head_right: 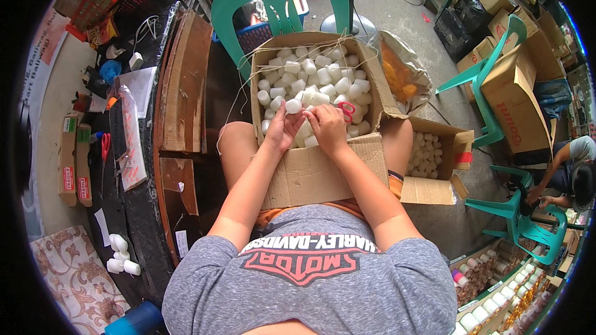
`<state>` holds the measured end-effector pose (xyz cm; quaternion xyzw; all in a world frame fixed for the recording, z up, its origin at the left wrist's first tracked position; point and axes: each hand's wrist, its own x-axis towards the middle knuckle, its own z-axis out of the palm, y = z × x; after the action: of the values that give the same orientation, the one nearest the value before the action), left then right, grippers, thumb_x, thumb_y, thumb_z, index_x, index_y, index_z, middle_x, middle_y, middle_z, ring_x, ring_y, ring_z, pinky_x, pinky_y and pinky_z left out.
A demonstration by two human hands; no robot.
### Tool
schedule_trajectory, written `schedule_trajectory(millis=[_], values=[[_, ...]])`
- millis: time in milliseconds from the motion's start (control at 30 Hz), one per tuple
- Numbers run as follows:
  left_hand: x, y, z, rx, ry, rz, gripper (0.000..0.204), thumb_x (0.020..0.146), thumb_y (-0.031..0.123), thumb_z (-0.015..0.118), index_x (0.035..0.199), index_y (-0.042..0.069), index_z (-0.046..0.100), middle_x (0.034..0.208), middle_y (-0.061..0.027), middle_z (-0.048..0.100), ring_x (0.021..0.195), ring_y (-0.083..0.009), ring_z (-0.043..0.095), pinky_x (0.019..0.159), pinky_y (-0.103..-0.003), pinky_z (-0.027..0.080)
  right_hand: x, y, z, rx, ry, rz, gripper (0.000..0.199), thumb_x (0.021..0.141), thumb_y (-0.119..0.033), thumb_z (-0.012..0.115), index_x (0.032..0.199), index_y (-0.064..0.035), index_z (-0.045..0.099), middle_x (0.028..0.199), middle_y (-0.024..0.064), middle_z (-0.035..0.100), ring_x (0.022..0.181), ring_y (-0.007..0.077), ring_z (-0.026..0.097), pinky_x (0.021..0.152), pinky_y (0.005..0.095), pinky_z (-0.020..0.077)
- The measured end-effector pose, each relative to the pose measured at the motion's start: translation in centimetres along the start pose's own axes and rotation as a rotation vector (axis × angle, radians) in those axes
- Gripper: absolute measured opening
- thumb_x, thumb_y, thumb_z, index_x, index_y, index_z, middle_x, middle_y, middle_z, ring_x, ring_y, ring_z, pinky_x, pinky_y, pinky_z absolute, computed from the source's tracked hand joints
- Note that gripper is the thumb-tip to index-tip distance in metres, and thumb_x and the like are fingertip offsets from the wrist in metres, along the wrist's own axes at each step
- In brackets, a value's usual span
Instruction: The person sits with a box of white cylindrical objects on their lap and repeatedly picks up two pieces, joining them together by hand. They place the assembled pairs onto a nearby table. The task continues throughout the clip with the same repetitive joining action.
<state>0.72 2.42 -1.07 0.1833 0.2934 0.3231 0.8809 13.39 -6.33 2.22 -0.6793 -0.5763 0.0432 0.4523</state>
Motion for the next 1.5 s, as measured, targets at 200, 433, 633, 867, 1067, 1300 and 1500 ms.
schedule_trajectory(millis=[200,433,633,867,1067,1300,1500], values=[[0.3,-0.3,-0.5,0.066,0.028,0.024,0.035,0.091,0.041,0.052,0.105,0.008,0.055,0.097,-0.0033,0.063,0.088,-0.0134,0.062,0.072,-0.024,0.052,0.0,0.2,0.3,0.029,0.054,-0.041,0.013,0.081,-0.018,0.064,0.079,-0.0065,0.060,0.077,0.0062,0.061,0.075,0.0250,0.057,0.072,0.0359,0.0393],[-0.1,-0.2,0.1,0.074,0.016,0.036,0.032,0.091,0.038,0.053,0.103,0.009,0.054,0.094,-0.0032,0.063,0.087,-0.0145,0.062,0.073,-0.025,0.052,0.0,-0.1,-0.1,0.035,-0.055,-0.037,0.013,0.082,-0.018,0.062,0.081,-0.0052,0.061,0.079,0.0075,0.060,0.077,0.0260,0.057,0.075,0.0378,0.0402],[0.0,-0.2,0.2,0.069,-0.008,0.051,0.030,0.091,0.034,0.054,0.105,0.008,0.053,0.099,-0.0048,0.060,0.095,-0.0205,0.060,0.079,-0.030,0.052,0.3,-0.2,0.5,0.065,0.022,0.004,0.014,0.085,-0.005,0.053,0.097,-0.0048,0.060,0.084,0.0133,0.058,0.080,0.0309,0.056,0.078,0.0403,0.0429],[0.3,-0.5,-0.1,0.069,-0.001,0.102,0.030,0.091,0.030,0.054,0.108,0.006,0.052,0.106,-0.0074,0.057,0.099,-0.0225,0.059,0.084,-0.031,0.051,-0.1,-0.3,0.6,0.199,-0.018,0.099,0.025,0.085,0.002,0.049,0.109,-0.0018,0.055,0.081,0.0139,0.061,0.077,0.0270,0.061,0.068,0.0350,0.0482],[0.1,-0.5,0.2,0.057,0.029,0.105,0.028,0.092,0.027,0.053,0.110,0.007,0.049,0.106,-0.0076,0.056,0.097,-0.0227,0.059,0.085,-0.032,0.051,-0.6,0.9,1.4,0.206,-0.016,0.251,0.023,0.084,-0.006,0.059,0.107,-0.0052,0.060,0.073,0.0111,0.063,0.068,0.0259,0.063,0.062,0.0338,0.0491],[0.1,-0.4,0.1,0.110,0.025,0.093,0.025,0.092,0.025,0.053,0.110,0.007,0.050,0.107,-0.0061,0.056,0.096,-0.0204,0.058,0.087,-0.031,0.050,-0.2,-0.1,0.3,0.099,0.053,0.028,0.016,0.079,-0.008,0.064,0.095,-0.0037,0.065,0.087,0.0132,0.063,0.076,0.0287,0.062,0.065,0.0353,0.0489],[0.1,-0.4,0.1,0.126,-0.014,0.096,0.027,0.092,0.024,0.053,0.110,0.005,0.050,0.107,-0.0060,0.057,0.097,-0.0200,0.058,0.088,-0.031,0.049,-0.3,0.0,0.5,0.087,0.097,0.013,0.011,0.079,-0.009,0.064,0.089,-0.0037,0.066,0.085,0.0119,0.063,0.078,0.0293,0.060,0.071,0.0363,0.0484]])
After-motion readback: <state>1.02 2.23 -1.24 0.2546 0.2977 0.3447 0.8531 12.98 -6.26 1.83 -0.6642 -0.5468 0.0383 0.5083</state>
